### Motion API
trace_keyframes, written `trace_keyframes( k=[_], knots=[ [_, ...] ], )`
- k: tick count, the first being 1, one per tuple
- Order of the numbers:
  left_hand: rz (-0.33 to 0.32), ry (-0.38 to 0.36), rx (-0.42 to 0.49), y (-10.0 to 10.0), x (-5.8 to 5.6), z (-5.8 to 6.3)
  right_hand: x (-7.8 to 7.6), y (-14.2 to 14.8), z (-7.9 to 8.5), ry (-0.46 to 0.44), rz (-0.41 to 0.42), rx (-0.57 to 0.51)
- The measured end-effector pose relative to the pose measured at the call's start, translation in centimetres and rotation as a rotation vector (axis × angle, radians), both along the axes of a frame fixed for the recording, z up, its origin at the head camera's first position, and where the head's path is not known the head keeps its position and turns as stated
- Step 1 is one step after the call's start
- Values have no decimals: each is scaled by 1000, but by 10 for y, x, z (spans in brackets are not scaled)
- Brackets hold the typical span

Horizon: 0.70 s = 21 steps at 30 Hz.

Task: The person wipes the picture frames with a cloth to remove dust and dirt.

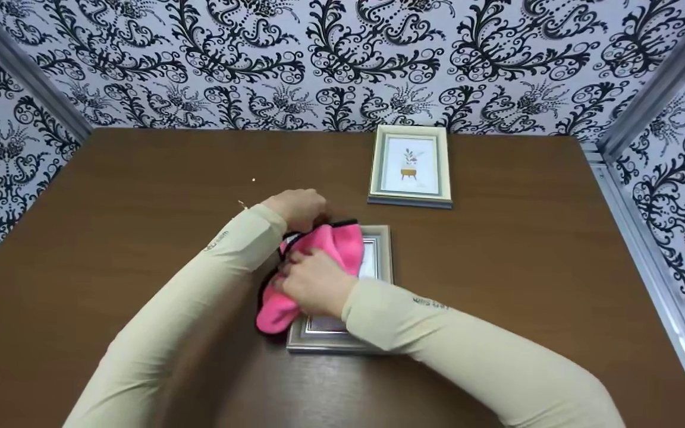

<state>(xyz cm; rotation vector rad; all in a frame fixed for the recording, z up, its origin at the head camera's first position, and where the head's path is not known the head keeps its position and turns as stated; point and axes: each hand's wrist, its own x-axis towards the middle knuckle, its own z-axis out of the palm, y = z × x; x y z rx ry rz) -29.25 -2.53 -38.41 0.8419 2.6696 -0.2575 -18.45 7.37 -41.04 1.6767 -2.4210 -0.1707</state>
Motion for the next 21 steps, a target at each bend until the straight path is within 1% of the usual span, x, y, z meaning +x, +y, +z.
trace_keyframes(
  k=[3, 5, 8, 11, 14, 17, 19, 21],
  knots=[
    [-12, 6, 16, -2, 0, 0, 0, 1, 2, -1, 37, 38],
    [-22, 6, 32, -4, 1, -1, 6, 1, 3, -13, 58, 66],
    [-38, 4, 59, -6, 1, -1, 22, 2, 5, -30, 104, 101],
    [-41, 8, 70, -7, 0, -2, 40, 4, 7, -26, 179, 109],
    [-46, 1, 65, -7, -2, -2, 51, 6, 9, -8, 247, 103],
    [-61, -19, 61, -7, -4, -2, 51, 7, 9, -8, 274, 84],
    [-65, -28, 65, -6, -4, -3, 45, 7, 8, -25, 259, 61],
    [-62, -25, 64, -6, -4, -3, 36, 7, 6, -40, 221, 40]
  ],
)
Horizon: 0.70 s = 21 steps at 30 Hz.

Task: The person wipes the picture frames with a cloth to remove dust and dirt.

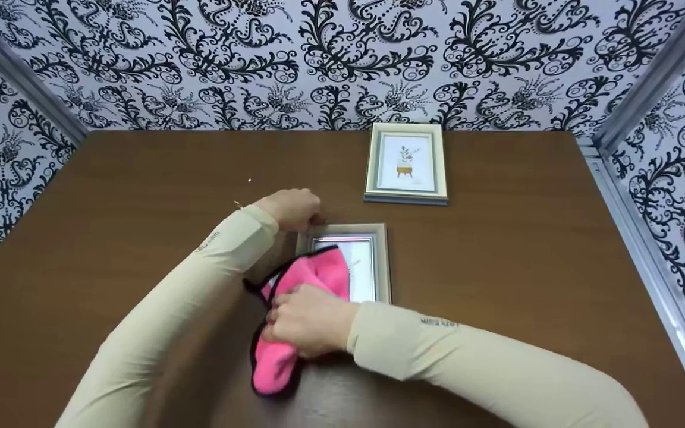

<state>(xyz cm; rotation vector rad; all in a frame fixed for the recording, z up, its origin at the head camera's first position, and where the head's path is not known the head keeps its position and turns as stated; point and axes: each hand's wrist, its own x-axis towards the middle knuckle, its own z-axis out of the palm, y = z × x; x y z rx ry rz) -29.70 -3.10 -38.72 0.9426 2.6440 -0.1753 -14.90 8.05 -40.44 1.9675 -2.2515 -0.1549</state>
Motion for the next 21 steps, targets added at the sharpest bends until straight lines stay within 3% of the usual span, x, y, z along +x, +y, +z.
trace_keyframes(
  k=[5, 9, 13, 21],
  knots=[
    [24, 14, -15, 3, 1, 0, -30, 2, -5, -24, -149, -42],
    [36, 11, -24, 5, 2, 0, -40, 4, -5, -24, -154, -59],
    [27, 15, -7, 2, 2, 0, -28, 5, -3, -7, -105, -19],
    [-16, 13, 24, -6, 2, -1, 18, 8, 0, 68, 75, -32]
  ],
)
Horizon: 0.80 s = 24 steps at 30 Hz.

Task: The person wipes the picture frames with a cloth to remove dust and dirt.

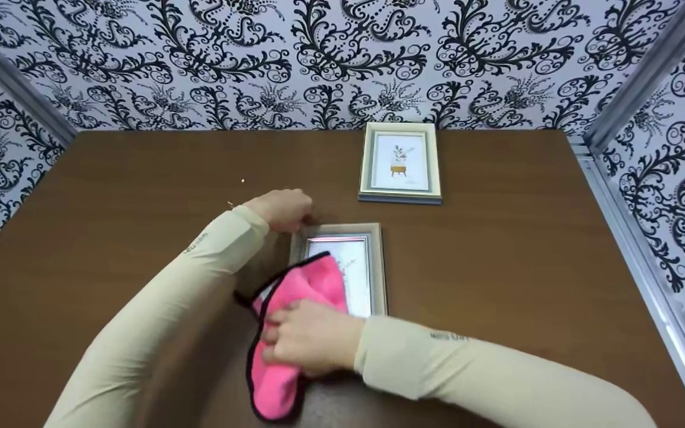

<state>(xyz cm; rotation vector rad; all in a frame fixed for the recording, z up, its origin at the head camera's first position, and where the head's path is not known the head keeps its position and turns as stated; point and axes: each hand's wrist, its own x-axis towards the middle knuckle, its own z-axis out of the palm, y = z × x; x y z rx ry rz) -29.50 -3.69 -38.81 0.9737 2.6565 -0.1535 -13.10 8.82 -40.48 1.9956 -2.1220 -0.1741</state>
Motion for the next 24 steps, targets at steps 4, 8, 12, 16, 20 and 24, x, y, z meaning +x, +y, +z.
trace_keyframes(
  k=[4, 8, 12, 16, 20, 24],
  knots=[
    [7, 5, 19, -5, 4, -1, 6, 3, 6, 6, 46, -52],
    [8, 38, 58, -9, 13, -3, -1, 11, 12, -19, 50, -94],
    [10, 76, 98, -21, 25, 1, -15, 20, 16, -8, 28, -99],
    [-30, 179, 120, -41, 43, 10, -37, 31, 24, -76, -32, -139],
    [-81, 354, 117, -63, 67, 16, -63, 43, 39, -228, -151, -204],
    [-109, 477, 81, -77, 93, 13, -88, 49, 55, -308, -288, -243]
  ],
)
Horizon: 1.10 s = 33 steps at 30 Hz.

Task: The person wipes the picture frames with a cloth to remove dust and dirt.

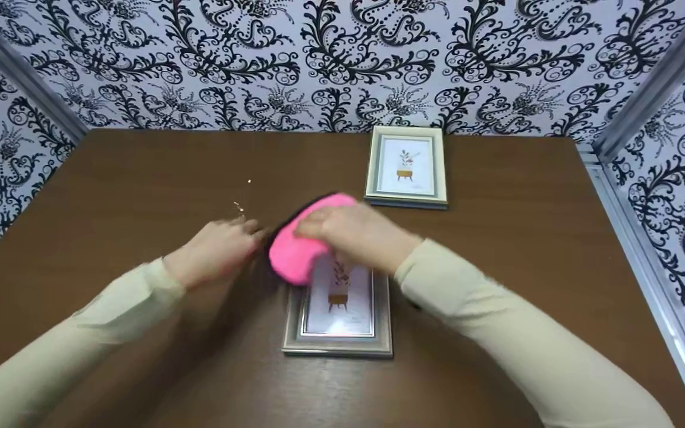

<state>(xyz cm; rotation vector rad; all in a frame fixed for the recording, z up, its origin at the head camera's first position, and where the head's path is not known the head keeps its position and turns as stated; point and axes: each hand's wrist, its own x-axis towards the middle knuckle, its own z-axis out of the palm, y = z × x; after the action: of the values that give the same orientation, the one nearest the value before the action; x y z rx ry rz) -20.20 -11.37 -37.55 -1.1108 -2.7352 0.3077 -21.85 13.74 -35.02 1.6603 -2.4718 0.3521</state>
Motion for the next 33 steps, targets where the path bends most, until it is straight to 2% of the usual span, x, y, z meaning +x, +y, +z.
trace_keyframes(
  k=[3, 6, 10, 13, 15, 17, 21, 24, 29, 33],
  knots=[
    [-27, 44, -20, -1, 22, -6, -15, -6, 8, -34, -79, -34],
    [-77, 67, -34, 8, 47, -16, -26, -15, 11, -28, -145, -88],
    [-161, 80, -66, 27, 76, -28, -36, -30, 4, 64, -183, -126],
    [-204, 129, -68, 38, 90, -36, -38, -37, -13, 147, -195, -34],
    [-217, 178, -61, 41, 94, -40, -35, -39, -28, 183, -185, 79],
    [-220, 208, -56, 43, 95, -41, -30, -39, -42, 173, -182, 178],
    [-227, 157, -73, 46, 92, -38, -17, -34, -59, 96, -186, 262],
    [-235, 114, -130, 48, 91, -36, -6, -29, -61, 39, -171, 245],
    [-272, 149, -187, 50, 93, -37, 10, -24, -55, -44, -110, 209],
    [-305, 160, -177, 50, 91, -39, 11, -28, -53, -23, -153, 237]
  ],
)
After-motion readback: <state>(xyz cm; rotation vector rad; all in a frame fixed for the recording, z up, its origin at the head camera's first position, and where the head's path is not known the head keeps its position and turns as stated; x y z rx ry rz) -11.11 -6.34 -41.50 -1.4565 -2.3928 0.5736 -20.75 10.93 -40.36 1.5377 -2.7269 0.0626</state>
